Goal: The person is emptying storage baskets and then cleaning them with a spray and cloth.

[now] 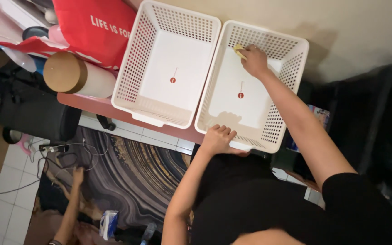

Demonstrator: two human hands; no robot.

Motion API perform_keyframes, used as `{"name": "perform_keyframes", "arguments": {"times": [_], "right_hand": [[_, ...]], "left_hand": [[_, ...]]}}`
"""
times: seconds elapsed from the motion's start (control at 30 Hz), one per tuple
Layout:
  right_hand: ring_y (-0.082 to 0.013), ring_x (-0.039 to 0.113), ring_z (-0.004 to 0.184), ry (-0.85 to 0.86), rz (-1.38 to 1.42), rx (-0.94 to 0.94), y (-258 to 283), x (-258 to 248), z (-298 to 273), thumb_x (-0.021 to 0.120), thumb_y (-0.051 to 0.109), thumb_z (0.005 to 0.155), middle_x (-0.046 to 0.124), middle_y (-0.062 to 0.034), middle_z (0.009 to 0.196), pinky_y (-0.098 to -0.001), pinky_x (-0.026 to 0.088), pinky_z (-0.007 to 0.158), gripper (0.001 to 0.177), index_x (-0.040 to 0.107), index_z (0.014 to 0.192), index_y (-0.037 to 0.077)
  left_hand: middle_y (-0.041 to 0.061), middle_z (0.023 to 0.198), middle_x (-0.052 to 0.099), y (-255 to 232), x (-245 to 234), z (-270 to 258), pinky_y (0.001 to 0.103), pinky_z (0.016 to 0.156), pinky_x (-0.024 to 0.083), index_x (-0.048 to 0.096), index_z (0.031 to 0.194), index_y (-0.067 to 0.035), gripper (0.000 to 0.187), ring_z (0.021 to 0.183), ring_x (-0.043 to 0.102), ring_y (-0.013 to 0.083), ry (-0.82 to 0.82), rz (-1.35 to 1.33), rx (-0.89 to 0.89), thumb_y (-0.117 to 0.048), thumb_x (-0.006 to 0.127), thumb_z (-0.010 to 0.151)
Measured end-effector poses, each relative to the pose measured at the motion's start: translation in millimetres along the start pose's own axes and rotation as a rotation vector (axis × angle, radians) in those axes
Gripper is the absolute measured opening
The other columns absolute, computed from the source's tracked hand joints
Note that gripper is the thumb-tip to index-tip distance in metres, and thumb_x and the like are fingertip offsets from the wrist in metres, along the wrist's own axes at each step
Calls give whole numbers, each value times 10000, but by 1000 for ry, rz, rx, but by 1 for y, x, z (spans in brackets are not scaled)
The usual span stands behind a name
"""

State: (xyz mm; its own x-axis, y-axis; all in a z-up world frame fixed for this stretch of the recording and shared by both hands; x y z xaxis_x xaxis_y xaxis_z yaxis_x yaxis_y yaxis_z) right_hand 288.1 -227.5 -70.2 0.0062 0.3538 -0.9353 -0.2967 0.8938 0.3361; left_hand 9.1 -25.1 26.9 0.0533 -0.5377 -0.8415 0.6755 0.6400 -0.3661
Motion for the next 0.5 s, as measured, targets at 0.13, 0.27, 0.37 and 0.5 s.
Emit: {"name": "perform_keyframes", "arguments": {"times": [0.13,0.27,0.37,0.5], "right_hand": [[-346,619,1126,-105,-116,-111,16,15,-3,687,121,859,640,-144,1290,-496,497,865,489,702,1341,201],[-345,566,1200,-89,-224,-164,19,40,0,649,67,874,598,-119,1391,-519,451,973,549,665,1409,190],[-384,512,1200,-23,-321,-140,23,51,11,634,71,807,543,-129,1422,-583,383,975,617,644,1415,177],[-392,477,1248,2,-287,-22,20,56,9,627,77,824,520,-117,1443,-613,355,985,569,664,1371,228]], "left_hand": [[75,693,671,2,0,0,314,681,517,690,774,-64,756,678,695,236,38,-17,14,-810,723,661],[64,676,662,2,-1,3,309,678,514,664,741,-69,751,665,684,235,66,-28,9,-815,735,682],[42,649,633,5,-6,5,313,648,491,649,730,-89,709,653,664,222,30,-9,45,-790,751,696],[28,659,610,5,-6,3,313,638,477,623,724,-107,678,665,652,211,0,-5,85,-771,759,711]]}}
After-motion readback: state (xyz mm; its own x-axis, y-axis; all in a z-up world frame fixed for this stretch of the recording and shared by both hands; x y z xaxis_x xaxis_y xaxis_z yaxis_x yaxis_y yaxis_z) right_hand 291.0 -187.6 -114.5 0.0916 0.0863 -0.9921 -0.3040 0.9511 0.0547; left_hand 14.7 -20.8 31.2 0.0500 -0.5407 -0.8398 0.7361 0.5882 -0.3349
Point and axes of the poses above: each hand's wrist, its own z-axis towards the middle knuckle, its own x-axis out of the palm, y = z × x, the point moved 3 cm from there along z, towards the middle knuckle
